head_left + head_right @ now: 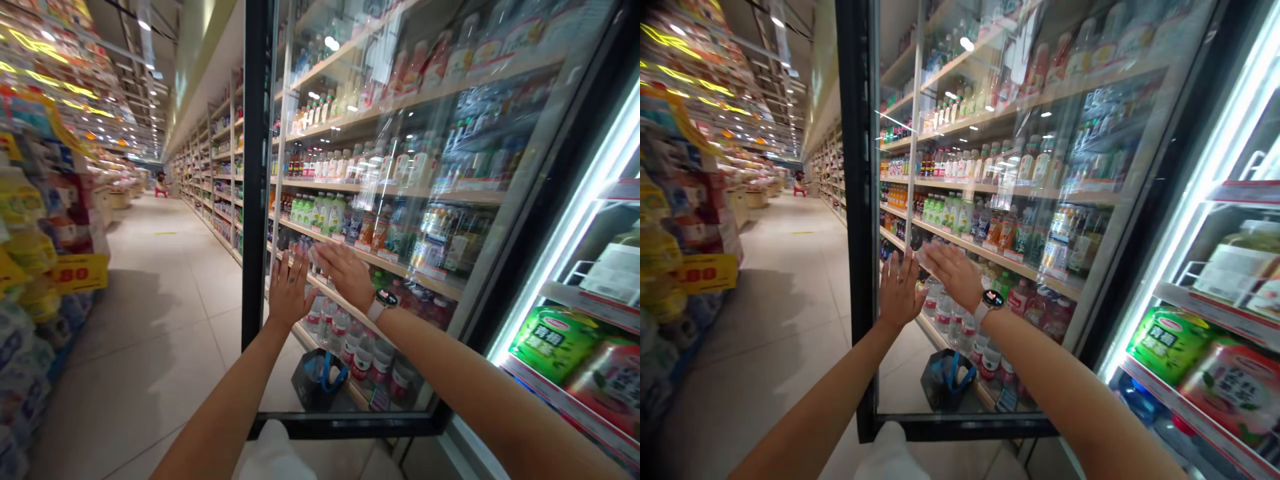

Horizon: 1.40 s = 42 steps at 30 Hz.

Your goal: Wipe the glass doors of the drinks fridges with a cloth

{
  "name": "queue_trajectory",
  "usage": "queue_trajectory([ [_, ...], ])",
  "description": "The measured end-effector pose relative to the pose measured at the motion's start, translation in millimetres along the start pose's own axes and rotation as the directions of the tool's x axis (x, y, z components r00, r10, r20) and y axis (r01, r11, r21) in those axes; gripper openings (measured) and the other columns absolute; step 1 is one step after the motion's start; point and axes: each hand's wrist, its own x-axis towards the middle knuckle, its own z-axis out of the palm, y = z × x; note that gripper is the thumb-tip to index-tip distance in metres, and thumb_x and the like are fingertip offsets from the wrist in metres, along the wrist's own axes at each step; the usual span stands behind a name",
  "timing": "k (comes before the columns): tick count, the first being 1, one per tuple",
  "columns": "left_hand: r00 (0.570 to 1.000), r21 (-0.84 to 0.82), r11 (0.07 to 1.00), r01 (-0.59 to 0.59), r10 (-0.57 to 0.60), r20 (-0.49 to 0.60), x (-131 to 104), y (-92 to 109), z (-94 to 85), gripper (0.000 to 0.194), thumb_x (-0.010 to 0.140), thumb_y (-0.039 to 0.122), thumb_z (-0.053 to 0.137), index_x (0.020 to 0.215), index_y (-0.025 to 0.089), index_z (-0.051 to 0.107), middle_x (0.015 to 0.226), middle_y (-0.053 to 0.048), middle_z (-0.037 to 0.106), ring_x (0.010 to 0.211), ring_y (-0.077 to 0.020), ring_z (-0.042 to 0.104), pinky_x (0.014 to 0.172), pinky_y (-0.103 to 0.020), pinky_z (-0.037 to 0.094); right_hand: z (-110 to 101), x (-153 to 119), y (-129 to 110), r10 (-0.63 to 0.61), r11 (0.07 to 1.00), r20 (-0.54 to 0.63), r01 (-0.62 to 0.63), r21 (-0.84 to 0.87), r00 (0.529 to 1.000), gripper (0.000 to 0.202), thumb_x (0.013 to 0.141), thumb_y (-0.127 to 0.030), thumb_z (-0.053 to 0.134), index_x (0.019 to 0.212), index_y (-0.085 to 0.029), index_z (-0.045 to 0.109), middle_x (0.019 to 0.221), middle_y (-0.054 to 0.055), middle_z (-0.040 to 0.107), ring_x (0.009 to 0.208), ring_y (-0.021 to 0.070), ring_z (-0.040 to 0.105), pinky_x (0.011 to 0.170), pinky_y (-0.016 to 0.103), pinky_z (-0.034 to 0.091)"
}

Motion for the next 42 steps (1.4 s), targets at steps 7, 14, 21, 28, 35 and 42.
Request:
queue_trajectory([
  [7,1.000,0.007,1.000,-0.016,0.016,0.000,0,-4,3.9,0.077,0.095,0.056,0.030,0.153,0.008,0.015,0.156,-0.017,0.029,0.149,-0.0307,0.008,0.120,-0.048,0.012,22,-94,-38,-0.263,0.965,0.172,0.256,0.061,0.949,0.040,0.098,-0.017,0.043,0.136,-0.020,0.053,0.137,0.004,0.059,0.131,0.0136,0.049,0.108,0.032,0.045],
  [14,0.999,0.029,1.000,-0.003,0.002,0.032,0,-2,1.2,0.074,0.096,0.053,0.031,0.153,0.008,0.019,0.156,-0.016,0.030,0.149,-0.0311,0.008,0.120,-0.048,0.011,-10,-29,15,-0.100,0.995,0.085,0.098,0.029,0.991,0.051,0.095,-0.010,0.042,0.144,-0.023,0.042,0.147,0.006,0.049,0.145,0.0169,0.030,0.118,0.041,0.033],
  [21,1.000,0.027,1.000,-0.016,0.016,0.009,-1,-2,1.2,0.074,0.096,0.052,0.031,0.153,0.008,0.016,0.157,-0.015,0.029,0.150,-0.0306,0.005,0.120,-0.049,0.012,-11,1,22,0.157,0.986,-0.142,-0.164,-0.042,0.977,0.057,0.093,-0.004,0.034,0.147,-0.023,0.037,0.149,0.005,0.046,0.148,0.0178,0.020,0.121,0.047,0.025],
  [28,1.000,0.041,0.999,-0.016,0.016,-0.007,-1,-1,0.6,0.072,0.096,0.052,0.027,0.152,0.007,0.019,0.156,-0.015,0.031,0.150,-0.0291,0.005,0.120,-0.046,0.012,25,-97,-49,-0.255,0.967,0.069,0.254,0.015,0.965,0.039,0.096,-0.012,0.042,0.132,-0.021,0.057,0.136,0.001,0.060,0.129,0.0126,0.052,0.107,0.028,0.044],
  [35,1.000,0.017,1.000,-0.001,0.001,0.007,-1,0,-0.4,0.072,0.096,0.052,0.030,0.153,0.008,0.019,0.156,-0.015,0.031,0.150,-0.0294,0.007,0.120,-0.047,0.012,9,-64,-21,-0.257,0.966,0.111,0.258,0.002,0.960,0.041,0.096,-0.015,0.044,0.136,-0.023,0.052,0.143,0.004,0.053,0.139,0.0154,0.041,0.113,0.035,0.039],
  [42,1.000,-0.008,1.000,-0.014,0.014,-0.012,0,-1,-0.9,0.072,0.096,0.050,0.030,0.153,0.009,0.015,0.157,-0.015,0.029,0.150,-0.0289,0.004,0.120,-0.048,0.013,-23,25,40,0.128,0.990,-0.111,-0.134,-0.041,0.986,0.062,0.093,-0.003,0.032,0.150,-0.029,0.030,0.153,0.002,0.040,0.149,0.0178,0.018,0.122,0.049,0.020],
])
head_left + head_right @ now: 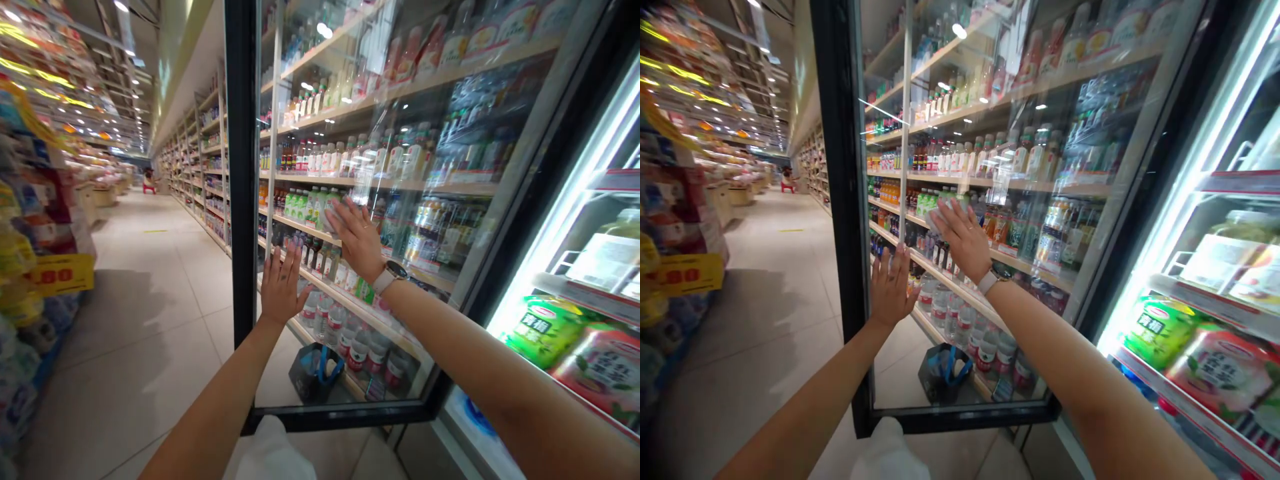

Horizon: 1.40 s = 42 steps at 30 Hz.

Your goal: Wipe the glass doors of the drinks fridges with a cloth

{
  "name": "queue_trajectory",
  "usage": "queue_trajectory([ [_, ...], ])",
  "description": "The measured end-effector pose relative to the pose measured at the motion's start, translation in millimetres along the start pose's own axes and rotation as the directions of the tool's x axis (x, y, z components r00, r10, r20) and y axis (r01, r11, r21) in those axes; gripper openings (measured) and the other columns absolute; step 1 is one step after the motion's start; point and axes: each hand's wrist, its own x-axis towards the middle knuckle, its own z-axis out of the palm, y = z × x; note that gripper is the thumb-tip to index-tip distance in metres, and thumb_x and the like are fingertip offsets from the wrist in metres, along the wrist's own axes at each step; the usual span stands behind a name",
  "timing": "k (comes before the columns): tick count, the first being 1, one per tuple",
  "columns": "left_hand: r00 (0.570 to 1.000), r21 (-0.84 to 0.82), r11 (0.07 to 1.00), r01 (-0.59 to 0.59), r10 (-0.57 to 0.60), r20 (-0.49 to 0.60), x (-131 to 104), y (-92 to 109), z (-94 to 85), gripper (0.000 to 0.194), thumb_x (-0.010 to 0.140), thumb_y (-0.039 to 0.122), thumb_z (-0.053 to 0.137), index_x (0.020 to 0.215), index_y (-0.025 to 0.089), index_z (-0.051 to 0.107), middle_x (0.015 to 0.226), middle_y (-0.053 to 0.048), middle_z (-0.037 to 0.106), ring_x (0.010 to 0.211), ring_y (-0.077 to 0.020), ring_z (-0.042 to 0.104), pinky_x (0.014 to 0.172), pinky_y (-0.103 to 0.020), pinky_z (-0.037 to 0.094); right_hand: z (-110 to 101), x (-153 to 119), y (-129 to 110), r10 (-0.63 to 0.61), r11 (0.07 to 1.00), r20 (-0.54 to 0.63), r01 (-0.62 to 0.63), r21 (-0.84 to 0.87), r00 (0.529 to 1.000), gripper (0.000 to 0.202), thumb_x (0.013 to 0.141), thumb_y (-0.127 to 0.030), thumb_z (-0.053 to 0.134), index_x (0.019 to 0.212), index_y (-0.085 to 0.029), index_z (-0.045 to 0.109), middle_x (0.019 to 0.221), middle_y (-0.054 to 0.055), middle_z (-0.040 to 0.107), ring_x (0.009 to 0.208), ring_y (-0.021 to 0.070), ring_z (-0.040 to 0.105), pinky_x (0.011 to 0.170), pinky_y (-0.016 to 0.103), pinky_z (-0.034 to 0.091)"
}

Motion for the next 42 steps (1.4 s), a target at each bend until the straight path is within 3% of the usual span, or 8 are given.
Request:
queue_trajectory([
  [6,1.000,-0.010,1.000,0.006,-0.006,-0.019,0,0,1.1,0.070,0.097,0.048,0.030,0.154,0.011,0.014,0.157,-0.014,0.028,0.150,-0.0281,0.007,0.120,-0.048,0.014,14,-83,-29,-0.133,0.990,0.175,0.125,0.060,0.975,0.052,0.096,-0.008,0.038,0.144,-0.027,0.043,0.147,0.004,0.049,0.143,0.0167,0.035,0.117,0.043,0.034],
  [12,1.000,-0.036,0.999,0.022,-0.023,-0.018,1,0,2.0,0.070,0.096,0.048,0.034,0.154,0.014,0.013,0.157,-0.013,0.027,0.149,-0.0295,0.010,0.121,-0.049,0.012,10,-189,-48,-0.505,0.863,0.323,0.471,0.181,0.801,0.037,0.099,-0.020,0.040,0.130,-0.028,0.058,0.140,-0.003,0.056,0.130,0.0076,0.050,0.107,0.023,0.044],
  [16,0.999,-0.031,0.999,0.016,-0.017,-0.034,1,-3,2.7,0.071,0.096,0.048,0.036,0.154,0.014,0.013,0.157,-0.014,0.028,0.149,-0.0301,0.010,0.120,-0.050,0.013,-10,-172,-8,-0.450,0.893,0.282,0.432,0.127,0.847,0.037,0.097,-0.020,0.045,0.131,-0.031,0.057,0.140,-0.006,0.056,0.135,0.0071,0.043,0.111,0.024,0.039],
  [20,0.999,-0.013,0.999,0.042,-0.042,-0.031,2,0,1.4,0.074,0.094,0.044,0.043,0.154,0.015,0.012,0.158,-0.015,0.025,0.149,-0.0315,0.008,0.120,-0.053,0.014,-37,-110,59,-0.042,0.995,0.144,0.054,-0.080,0.989,0.054,0.094,-0.006,0.035,0.141,-0.030,0.045,0.148,0.002,0.048,0.147,0.0179,0.026,0.119,0.050,0.029],
  [24,0.996,-0.053,0.998,0.014,-0.019,-0.082,19,36,3.9,0.075,0.095,0.043,0.040,0.154,0.011,0.007,0.159,-0.016,0.019,0.149,-0.0305,0.006,0.120,-0.052,0.012,-50,-78,90,0.190,0.975,-0.116,-0.201,-0.093,0.975,0.060,0.093,-0.005,0.030,0.148,-0.029,0.035,0.152,0.003,0.042,0.149,0.0190,0.018,0.121,0.054,0.023],
  [31,0.990,-0.181,0.976,-0.123,0.134,0.046,72,124,39.3,0.074,0.095,0.045,0.039,0.154,0.010,0.012,0.158,-0.014,0.024,0.149,-0.0279,0.012,0.121,-0.047,0.012,-21,-149,41,0.187,0.979,-0.004,-0.187,-0.077,0.982,0.051,0.094,-0.008,0.039,0.140,-0.027,0.047,0.146,0.006,0.049,0.145,0.0185,0.030,0.118,0.048,0.032],
  [37,0.982,-0.119,0.981,-0.151,0.162,0.092,74,131,56.3,0.074,0.095,0.046,0.040,0.153,0.008,0.014,0.157,-0.016,0.026,0.149,-0.0279,0.013,0.121,-0.048,0.011,-21,-232,27,0.067,0.994,0.171,-0.052,-0.092,0.983,0.052,0.091,-0.002,0.038,0.133,-0.026,0.056,0.139,0.007,0.057,0.138,0.0182,0.042,0.109,0.043,0.045],
  [42,0.985,-0.110,0.984,-0.142,0.151,0.080,72,131,55.6,0.075,0.095,0.045,0.041,0.154,0.011,0.011,0.157,-0.015,0.024,0.149,-0.0279,0.014,0.121,-0.048,0.012,-46,-197,58,0.007,0.998,0.224,0.008,-0.069,0.975,0.058,0.090,-0.002,0.042,0.138,-0.033,0.050,0.146,0.002,0.049,0.142,0.0177,0.036,0.113,0.045,0.040],
])
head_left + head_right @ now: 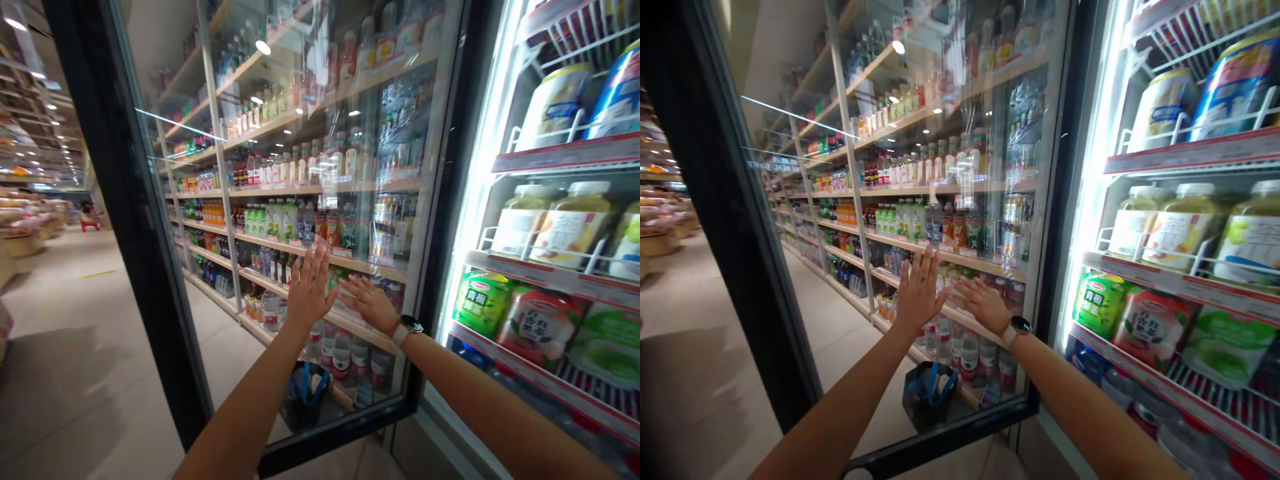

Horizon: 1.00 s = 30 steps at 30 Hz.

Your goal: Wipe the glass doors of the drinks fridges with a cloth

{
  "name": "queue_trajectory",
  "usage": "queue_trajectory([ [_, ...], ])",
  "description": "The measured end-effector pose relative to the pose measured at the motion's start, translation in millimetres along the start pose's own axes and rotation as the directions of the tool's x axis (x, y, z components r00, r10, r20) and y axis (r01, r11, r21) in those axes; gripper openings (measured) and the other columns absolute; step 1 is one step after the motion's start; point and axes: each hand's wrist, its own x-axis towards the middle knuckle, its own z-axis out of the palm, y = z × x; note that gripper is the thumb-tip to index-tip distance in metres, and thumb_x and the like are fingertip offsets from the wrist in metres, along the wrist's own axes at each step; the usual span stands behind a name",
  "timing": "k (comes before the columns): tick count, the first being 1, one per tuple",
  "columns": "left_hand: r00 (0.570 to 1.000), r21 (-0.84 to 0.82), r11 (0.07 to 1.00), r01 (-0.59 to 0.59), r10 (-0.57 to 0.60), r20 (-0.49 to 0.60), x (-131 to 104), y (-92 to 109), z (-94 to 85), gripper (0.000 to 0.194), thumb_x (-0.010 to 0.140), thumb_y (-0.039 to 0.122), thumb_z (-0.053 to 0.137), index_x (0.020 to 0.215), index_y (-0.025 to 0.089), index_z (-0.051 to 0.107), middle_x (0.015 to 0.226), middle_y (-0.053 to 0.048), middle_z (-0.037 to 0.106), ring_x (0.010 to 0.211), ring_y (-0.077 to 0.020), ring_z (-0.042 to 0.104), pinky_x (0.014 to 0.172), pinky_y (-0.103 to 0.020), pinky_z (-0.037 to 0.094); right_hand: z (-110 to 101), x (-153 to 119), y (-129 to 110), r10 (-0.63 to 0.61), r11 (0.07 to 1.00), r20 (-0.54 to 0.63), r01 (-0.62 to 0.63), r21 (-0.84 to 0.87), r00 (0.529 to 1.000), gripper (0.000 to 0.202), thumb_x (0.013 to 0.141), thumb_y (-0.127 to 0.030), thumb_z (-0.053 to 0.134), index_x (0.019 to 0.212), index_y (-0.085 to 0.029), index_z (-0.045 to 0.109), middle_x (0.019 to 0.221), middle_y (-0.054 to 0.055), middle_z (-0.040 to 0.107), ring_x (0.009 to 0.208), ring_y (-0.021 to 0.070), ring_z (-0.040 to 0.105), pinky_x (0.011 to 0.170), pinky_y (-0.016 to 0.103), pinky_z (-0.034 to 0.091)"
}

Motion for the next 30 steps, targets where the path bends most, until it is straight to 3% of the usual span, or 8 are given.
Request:
queue_trajectory([
  [5,1.000,-0.008,1.000,0.005,-0.005,0.003,1,1,0.8,0.076,0.095,0.047,0.041,0.154,0.013,0.007,0.158,-0.014,0.022,0.149,-0.0277,0.013,0.121,-0.049,0.010,-31,75,42,0.183,0.983,-0.185,-0.186,0.006,0.966,0.059,0.092,-0.004,0.036,0.144,-0.031,0.041,0.154,0.002,0.039,0.149,0.0186,0.016,0.120,0.053,0.027],
  [8,1.000,0.002,1.000,-0.005,0.005,-0.013,2,1,0.3,0.077,0.095,0.047,0.042,0.154,0.012,0.007,0.158,-0.014,0.023,0.149,-0.0276,0.012,0.121,-0.049,0.011,-25,82,38,0.247,0.968,-0.256,-0.247,0.032,0.935,0.059,0.093,-0.005,0.033,0.146,-0.029,0.038,0.153,0.003,0.041,0.149,0.0182,0.014,0.120,0.053,0.028],
  [13,0.999,0.038,0.999,-0.011,0.012,-0.030,2,2,-1.4,0.077,0.094,0.045,0.043,0.154,0.010,0.010,0.157,-0.016,0.024,0.149,-0.0277,0.012,0.121,-0.048,0.011,12,12,-13,0.176,0.984,-0.261,-0.178,0.017,0.949,0.053,0.093,-0.006,0.039,0.140,-0.029,0.047,0.141,0.006,0.055,0.142,0.0177,0.035,0.114,0.046,0.040],
  [16,1.000,0.040,0.999,-0.003,0.004,-0.022,1,2,-1.4,0.076,0.094,0.043,0.044,0.154,0.010,0.009,0.157,-0.016,0.025,0.148,-0.0285,0.014,0.121,-0.049,0.013,26,-42,-37,0.106,0.994,-0.103,-0.104,0.022,0.989,0.055,0.091,-0.002,0.039,0.137,-0.029,0.051,0.141,0.006,0.055,0.137,0.0180,0.044,0.110,0.043,0.045],
  [19,1.000,0.031,1.000,0.001,-0.001,-0.023,1,2,-0.8,0.076,0.094,0.041,0.043,0.154,0.010,0.007,0.156,-0.017,0.026,0.148,-0.0289,0.018,0.120,-0.050,0.015,24,-62,-40,0.034,0.999,0.055,-0.036,0.032,0.998,0.055,0.090,-0.002,0.042,0.137,-0.028,0.051,0.142,0.006,0.054,0.135,0.0182,0.046,0.105,0.040,0.050],
  [23,1.000,0.019,1.000,0.003,-0.002,-0.030,2,2,-0.6,0.075,0.095,0.041,0.043,0.154,0.011,0.008,0.156,-0.016,0.026,0.148,-0.0291,0.019,0.120,-0.050,0.016,0,-13,-12,0.040,0.999,0.044,-0.041,0.023,0.998,0.058,0.089,-0.002,0.045,0.139,-0.031,0.049,0.147,0.005,0.048,0.141,0.0191,0.038,0.110,0.044,0.044],
  [27,1.000,0.007,1.000,0.017,-0.017,-0.007,1,2,-0.8,0.073,0.094,0.041,0.043,0.153,0.011,0.012,0.156,-0.015,0.027,0.148,-0.0289,0.019,0.120,-0.050,0.015,-20,65,22,0.183,0.983,-0.176,-0.180,0.031,0.967,0.064,0.089,0.000,0.038,0.146,-0.029,0.038,0.155,0.007,0.036,0.147,0.0205,0.021,0.117,0.053,0.033],
  [30,1.000,0.012,1.000,0.018,-0.018,0.013,0,2,-0.8,0.072,0.094,0.042,0.044,0.153,0.011,0.016,0.156,-0.015,0.029,0.148,-0.0286,0.019,0.120,-0.049,0.015,-17,84,22,0.251,0.968,-0.298,-0.245,0.058,0.921,0.070,0.088,0.002,0.033,0.150,-0.028,0.029,0.155,0.008,0.036,0.148,0.0209,0.016,0.117,0.055,0.032],
])
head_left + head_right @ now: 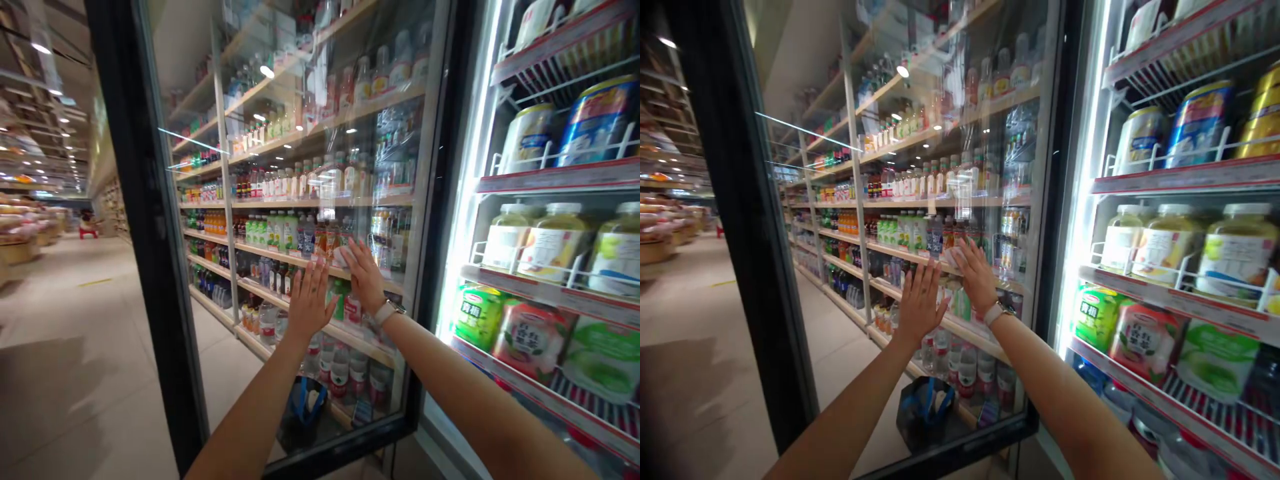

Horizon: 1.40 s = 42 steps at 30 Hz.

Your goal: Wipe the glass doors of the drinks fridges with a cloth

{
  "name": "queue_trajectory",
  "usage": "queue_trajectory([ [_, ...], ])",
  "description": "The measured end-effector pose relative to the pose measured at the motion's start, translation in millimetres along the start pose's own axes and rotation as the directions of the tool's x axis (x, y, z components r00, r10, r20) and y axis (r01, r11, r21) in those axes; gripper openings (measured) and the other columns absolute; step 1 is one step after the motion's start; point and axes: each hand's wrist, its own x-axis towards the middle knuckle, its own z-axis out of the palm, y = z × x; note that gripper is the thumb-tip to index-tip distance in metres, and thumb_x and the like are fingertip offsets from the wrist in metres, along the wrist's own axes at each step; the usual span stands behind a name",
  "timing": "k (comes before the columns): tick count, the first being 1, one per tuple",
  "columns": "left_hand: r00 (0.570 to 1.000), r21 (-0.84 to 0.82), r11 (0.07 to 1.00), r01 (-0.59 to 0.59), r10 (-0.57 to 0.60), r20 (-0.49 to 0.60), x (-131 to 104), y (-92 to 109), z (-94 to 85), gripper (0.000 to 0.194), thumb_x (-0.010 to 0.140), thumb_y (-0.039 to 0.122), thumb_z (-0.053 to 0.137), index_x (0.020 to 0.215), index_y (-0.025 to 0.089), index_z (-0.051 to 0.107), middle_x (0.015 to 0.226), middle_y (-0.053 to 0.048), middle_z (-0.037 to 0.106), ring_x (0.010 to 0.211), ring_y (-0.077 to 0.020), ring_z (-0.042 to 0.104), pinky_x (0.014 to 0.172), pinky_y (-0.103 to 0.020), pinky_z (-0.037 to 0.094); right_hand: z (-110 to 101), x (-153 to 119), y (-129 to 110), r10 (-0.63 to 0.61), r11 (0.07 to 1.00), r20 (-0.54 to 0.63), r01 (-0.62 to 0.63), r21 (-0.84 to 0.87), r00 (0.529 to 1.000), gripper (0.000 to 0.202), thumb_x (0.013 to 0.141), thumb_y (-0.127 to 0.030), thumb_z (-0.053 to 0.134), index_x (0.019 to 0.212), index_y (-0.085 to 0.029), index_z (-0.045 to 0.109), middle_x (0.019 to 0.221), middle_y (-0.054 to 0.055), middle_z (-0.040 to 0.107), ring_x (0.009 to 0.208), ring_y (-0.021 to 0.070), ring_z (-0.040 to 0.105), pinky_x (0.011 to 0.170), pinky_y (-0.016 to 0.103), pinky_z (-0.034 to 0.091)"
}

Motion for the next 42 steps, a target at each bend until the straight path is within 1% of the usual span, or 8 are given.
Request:
queue_trajectory([
  [10,1.000,0.000,1.000,-0.010,0.010,0.002,-3,1,0.1,0.073,0.095,0.043,0.041,0.153,0.009,0.013,0.156,-0.016,0.029,0.148,-0.0275,0.017,0.120,-0.049,0.015,-1,-163,-31,-0.182,0.982,0.289,0.190,-0.001,0.940,0.068,0.083,0.005,0.036,0.141,-0.028,0.046,0.143,0.007,0.053,0.139,0.0196,0.041,0.105,0.042,0.050],
  [14,1.000,-0.013,1.000,-0.009,0.009,-0.011,-2,1,0.2,0.072,0.095,0.045,0.039,0.153,0.010,0.014,0.156,-0.016,0.029,0.148,-0.0278,0.019,0.120,-0.048,0.014,-5,-114,-17,-0.194,0.977,0.303,0.211,-0.023,0.933,0.068,0.083,0.004,0.038,0.140,-0.031,0.047,0.149,0.006,0.045,0.142,0.0200,0.036,0.110,0.047,0.044],
  [20,1.000,-0.021,1.000,-0.011,0.011,0.011,-1,0,-1.5,0.074,0.095,0.044,0.039,0.154,0.010,0.010,0.157,-0.015,0.026,0.148,-0.0275,0.016,0.120,-0.049,0.016,-3,4,0,0.046,0.998,0.028,-0.045,-0.047,0.999,0.071,0.084,0.000,0.034,0.149,-0.029,0.032,0.156,0.006,0.034,0.149,0.0204,0.015,0.118,0.055,0.028],
  [23,1.000,-0.023,1.000,-0.008,0.009,0.024,-1,1,-2.2,0.073,0.095,0.044,0.040,0.153,0.010,0.012,0.157,-0.015,0.026,0.149,-0.0274,0.013,0.121,-0.049,0.015,2,-7,-8,0.072,0.997,0.001,-0.072,-0.027,0.997,0.075,0.083,0.001,0.033,0.151,-0.030,0.027,0.156,0.005,0.034,0.149,0.0199,0.017,0.119,0.055,0.026],
  [31,1.000,-0.063,0.998,-0.006,0.005,-0.014,0,1,-1.1,0.072,0.095,0.044,0.041,0.153,0.010,0.017,0.157,-0.015,0.026,0.149,-0.0266,0.012,0.121,-0.048,0.012,-1,-136,-30,-0.068,0.997,0.212,0.073,-0.015,0.975,0.070,0.083,0.006,0.033,0.144,-0.026,0.042,0.146,0.008,0.049,0.147,0.0184,0.024,0.113,0.049,0.039],
  [35,1.000,-0.083,0.997,-0.012,0.011,-0.016,1,0,-0.4,0.073,0.095,0.044,0.042,0.153,0.010,0.015,0.157,-0.015,0.025,0.149,-0.0268,0.012,0.121,-0.049,0.011,-9,-94,-18,-0.057,0.998,0.246,0.061,-0.008,0.968,0.068,0.084,0.004,0.035,0.143,-0.028,0.043,0.152,0.006,0.042,0.148,0.0184,0.021,0.116,0.049,0.035],
  [39,1.000,-0.081,0.997,-0.009,0.008,-0.007,1,0,-0.1,0.073,0.095,0.043,0.041,0.153,0.011,0.011,0.158,-0.015,0.022,0.149,-0.0266,0.010,0.121,-0.049,0.009,-7,-22,-6,0.131,0.991,0.089,-0.131,0.003,0.987,0.072,0.083,0.004,0.032,0.149,-0.025,0.033,0.159,0.005,0.027,0.150,0.0181,0.008,0.121,0.053,0.022],
  [42,1.000,-0.092,0.996,-0.002,0.002,-0.001,1,0,0.5,0.073,0.095,0.043,0.042,0.153,0.012,0.010,0.158,-0.014,0.021,0.149,-0.0266,0.009,0.121,-0.050,0.009,-2,-13,-11,0.178,0.983,0.073,-0.180,0.024,0.981,0.074,0.083,0.003,0.030,0.151,-0.026,0.027,0.159,0.005,0.026,0.150,0.0174,0.006,0.121,0.054,0.018],
])
